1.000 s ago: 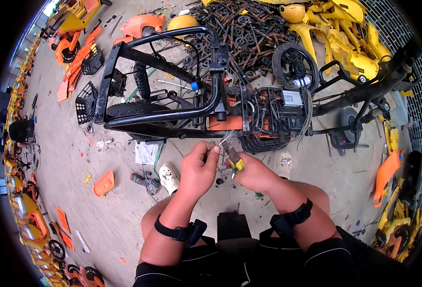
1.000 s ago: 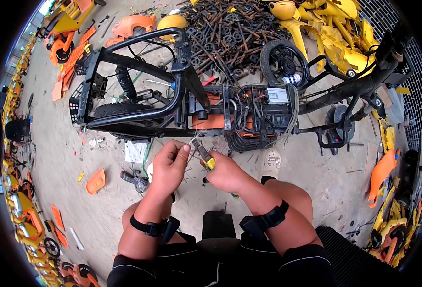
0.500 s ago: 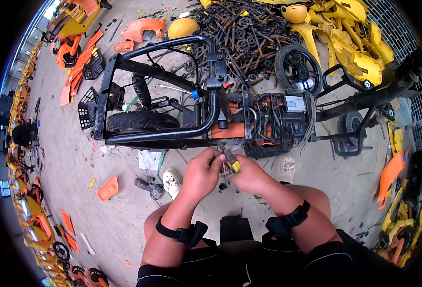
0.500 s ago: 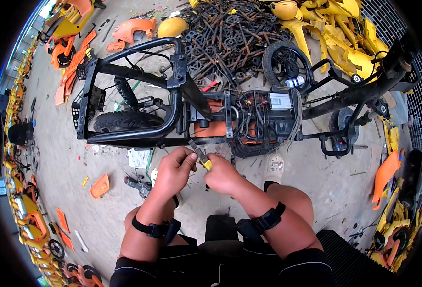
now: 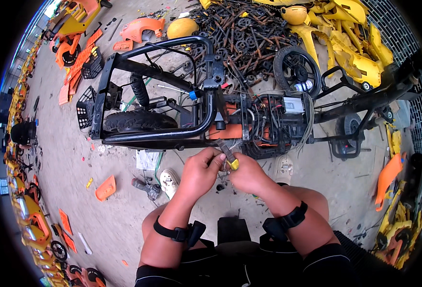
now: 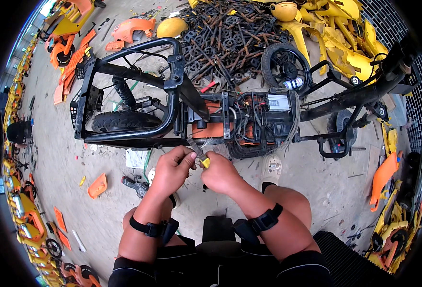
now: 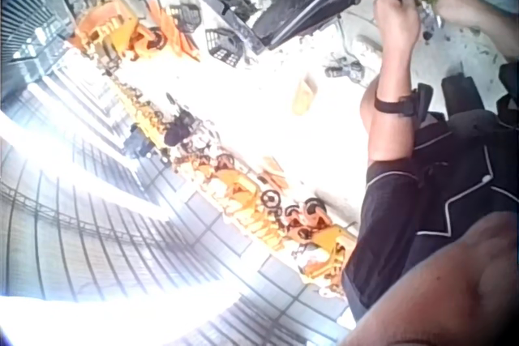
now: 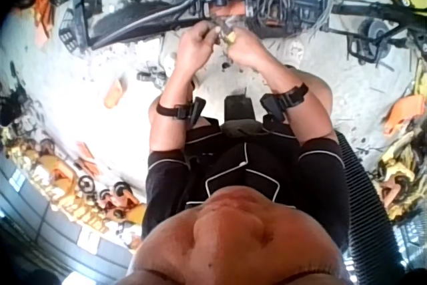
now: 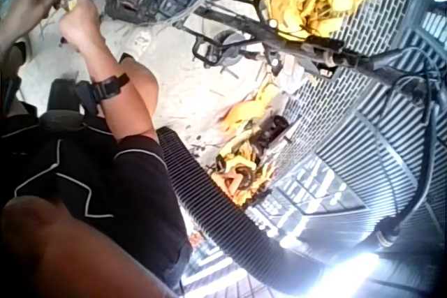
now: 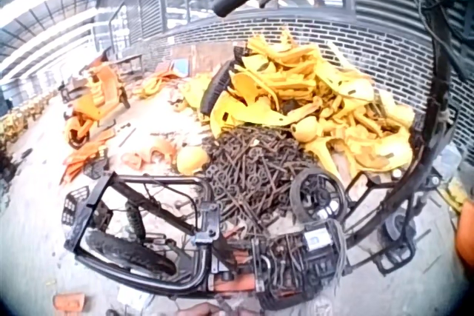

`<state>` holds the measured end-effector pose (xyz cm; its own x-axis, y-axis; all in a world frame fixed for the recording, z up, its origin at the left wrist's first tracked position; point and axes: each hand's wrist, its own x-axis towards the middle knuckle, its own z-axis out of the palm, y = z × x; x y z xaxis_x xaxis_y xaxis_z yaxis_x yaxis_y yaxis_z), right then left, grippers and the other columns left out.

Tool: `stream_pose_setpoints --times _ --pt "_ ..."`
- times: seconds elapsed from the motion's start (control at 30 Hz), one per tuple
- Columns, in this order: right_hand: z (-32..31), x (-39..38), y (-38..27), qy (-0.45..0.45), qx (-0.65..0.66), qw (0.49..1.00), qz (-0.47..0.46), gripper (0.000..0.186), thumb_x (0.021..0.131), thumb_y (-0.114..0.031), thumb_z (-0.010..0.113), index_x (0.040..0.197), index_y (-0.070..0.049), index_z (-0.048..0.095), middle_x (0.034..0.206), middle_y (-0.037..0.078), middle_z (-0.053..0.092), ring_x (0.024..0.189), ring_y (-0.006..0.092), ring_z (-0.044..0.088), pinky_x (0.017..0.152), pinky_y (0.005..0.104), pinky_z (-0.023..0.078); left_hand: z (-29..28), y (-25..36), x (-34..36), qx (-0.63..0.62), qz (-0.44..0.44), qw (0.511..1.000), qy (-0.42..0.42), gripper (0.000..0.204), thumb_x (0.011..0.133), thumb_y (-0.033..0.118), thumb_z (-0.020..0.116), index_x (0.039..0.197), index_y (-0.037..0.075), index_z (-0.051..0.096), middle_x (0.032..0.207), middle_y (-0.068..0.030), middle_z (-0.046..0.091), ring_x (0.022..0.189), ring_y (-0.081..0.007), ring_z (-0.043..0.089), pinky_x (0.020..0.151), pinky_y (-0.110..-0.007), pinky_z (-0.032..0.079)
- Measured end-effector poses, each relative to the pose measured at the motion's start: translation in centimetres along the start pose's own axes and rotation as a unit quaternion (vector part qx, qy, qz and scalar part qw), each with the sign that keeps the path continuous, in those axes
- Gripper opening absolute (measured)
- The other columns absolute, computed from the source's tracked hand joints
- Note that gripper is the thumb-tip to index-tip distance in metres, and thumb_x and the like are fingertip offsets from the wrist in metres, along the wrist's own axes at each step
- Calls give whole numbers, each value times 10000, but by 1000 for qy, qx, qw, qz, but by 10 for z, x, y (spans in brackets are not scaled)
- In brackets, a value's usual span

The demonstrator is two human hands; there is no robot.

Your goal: The person strips and twists wires on a scooter frame using pliers. They handle wire segments, use the pliers to strip insulation, and twist the copper strands together by hand.

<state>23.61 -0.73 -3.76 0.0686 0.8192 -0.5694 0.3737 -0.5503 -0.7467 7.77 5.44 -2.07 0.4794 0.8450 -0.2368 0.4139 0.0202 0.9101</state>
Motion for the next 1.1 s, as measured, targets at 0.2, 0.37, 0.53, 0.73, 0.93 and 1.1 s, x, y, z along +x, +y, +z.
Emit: stream_pose_setpoints --times 0.2,0.37,0.53,0.73,0.93,1.1 --pt "-3 -12 1 27 45 998 20 210 818 -71 593 1018 -11 620 1003 230 684 983 409 660 827 447 511 5 10 -18 -31 10 999 8 175 1001 157 634 1022 -13 670 740 -24 646 647 -82 546 592 -255 455" --pt "-2 -23 5 34 31 999 8 236 812 -70 613 1040 -10 622 1016 222 685 983 398 665 832 441 514 6 5 -31 -31 31 999 7 160 992 135 638 1027 -16 675 725 -28 635 656 -75 543 594 -252 451" --pt "6 -27 21 25 54 998 -31 291 800 -61 619 1084 5 612 1038 237 675 1019 409 650 852 444 508 13 8 -36 -5 49 998 47 125 945 119 660 963 -1 689 697 -88 643 598 -123 566 572 -290 464" --pt "15 -34 25 40 38 997 -61 352 787 -23 597 1136 18 585 1004 224 680 947 361 676 792 432 521 16 1 -43 11 71 995 66 105 941 102 670 961 -1 678 719 -99 637 613 -124 509 575 -310 459" --pt "24 -42 11 62 52 993 -82 385 803 8 613 1188 -8 606 1066 221 687 1019 361 671 854 421 508 12 1 -46 9 68 996 56 136 932 145 634 940 10 652 758 -195 633 659 -335 647 599 -415 481" --pt "30 -36 14 111 -4 991 -76 267 858 -49 618 1117 16 622 985 242 682 934 369 677 806 411 508 7 3 -48 18 45 998 49 138 920 143 626 901 7 633 769 -210 644 683 -418 622 617 -439 487"
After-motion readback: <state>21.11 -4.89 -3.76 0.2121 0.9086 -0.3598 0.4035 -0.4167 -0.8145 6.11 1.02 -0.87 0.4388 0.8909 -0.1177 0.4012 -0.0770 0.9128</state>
